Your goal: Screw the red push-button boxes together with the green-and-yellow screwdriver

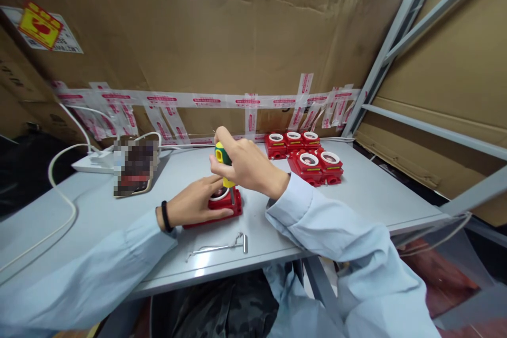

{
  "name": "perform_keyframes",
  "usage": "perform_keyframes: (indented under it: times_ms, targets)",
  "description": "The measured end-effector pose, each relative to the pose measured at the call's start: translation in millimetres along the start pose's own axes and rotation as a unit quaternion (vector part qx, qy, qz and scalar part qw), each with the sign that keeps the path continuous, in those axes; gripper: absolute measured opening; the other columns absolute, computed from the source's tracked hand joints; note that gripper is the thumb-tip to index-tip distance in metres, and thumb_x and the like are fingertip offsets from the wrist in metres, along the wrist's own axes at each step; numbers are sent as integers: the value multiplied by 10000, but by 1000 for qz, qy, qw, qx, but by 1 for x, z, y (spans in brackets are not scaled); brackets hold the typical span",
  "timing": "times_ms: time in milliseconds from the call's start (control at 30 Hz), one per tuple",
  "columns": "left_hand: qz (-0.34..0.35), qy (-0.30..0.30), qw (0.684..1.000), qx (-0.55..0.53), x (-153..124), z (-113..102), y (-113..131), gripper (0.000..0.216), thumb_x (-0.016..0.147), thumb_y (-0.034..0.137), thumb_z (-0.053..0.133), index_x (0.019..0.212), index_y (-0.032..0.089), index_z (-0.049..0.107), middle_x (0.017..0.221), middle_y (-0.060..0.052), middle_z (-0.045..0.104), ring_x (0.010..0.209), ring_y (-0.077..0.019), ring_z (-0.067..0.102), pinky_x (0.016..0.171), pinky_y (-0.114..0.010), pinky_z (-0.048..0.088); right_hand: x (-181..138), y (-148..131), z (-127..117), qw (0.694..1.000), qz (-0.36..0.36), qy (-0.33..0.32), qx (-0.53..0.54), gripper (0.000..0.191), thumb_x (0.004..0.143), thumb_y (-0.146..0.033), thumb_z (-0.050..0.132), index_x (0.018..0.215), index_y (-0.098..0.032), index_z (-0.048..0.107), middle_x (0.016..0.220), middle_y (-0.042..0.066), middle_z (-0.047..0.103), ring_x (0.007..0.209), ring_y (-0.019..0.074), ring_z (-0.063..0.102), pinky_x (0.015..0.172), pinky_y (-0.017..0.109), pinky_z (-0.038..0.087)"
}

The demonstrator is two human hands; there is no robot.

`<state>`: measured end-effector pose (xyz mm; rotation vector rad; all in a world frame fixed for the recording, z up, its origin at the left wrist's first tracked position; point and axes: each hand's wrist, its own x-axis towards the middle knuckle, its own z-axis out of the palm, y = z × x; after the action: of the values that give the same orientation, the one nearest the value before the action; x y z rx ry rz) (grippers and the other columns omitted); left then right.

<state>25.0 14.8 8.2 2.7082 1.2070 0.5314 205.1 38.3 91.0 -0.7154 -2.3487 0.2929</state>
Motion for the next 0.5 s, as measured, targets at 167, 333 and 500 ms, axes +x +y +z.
perform_keyframes:
  times_ms: [167, 333, 500]
  targets:
    - [14, 11, 999, 34, 0, 8, -7, 476, 823, 598, 552, 1048, 178, 562, 975, -81, 612, 824, -259, 609, 720, -362, 462, 8, 8, -13, 984, -105, -99, 101, 93, 843, -247, 513, 866, -186, 446, 779, -24, 494, 657, 85, 429, 610, 212, 344]
    - [20, 33, 999, 32, -1, 7, -5, 430, 847, 593, 529, 1026, 204, 573, 966, -64, 609, 832, -238, 611, 720, -333, 454, 4, -7, -10, 997, 23, 1, -70, 300, 883, -453, 509, 739, -196, 446, 570, -60, 382, 527, 89, 320, 560, 246, 232]
    - [14, 35, 998, 48, -1, 9, -4, 408, 919, 565, 419, 943, 189, 575, 884, -62, 614, 760, -226, 594, 664, -328, 431, -4, -18, -14, 998, -10, -48, -45, 127, 907, -310, 492, 919, -184, 477, 632, -54, 457, 544, 96, 384, 588, 239, 273]
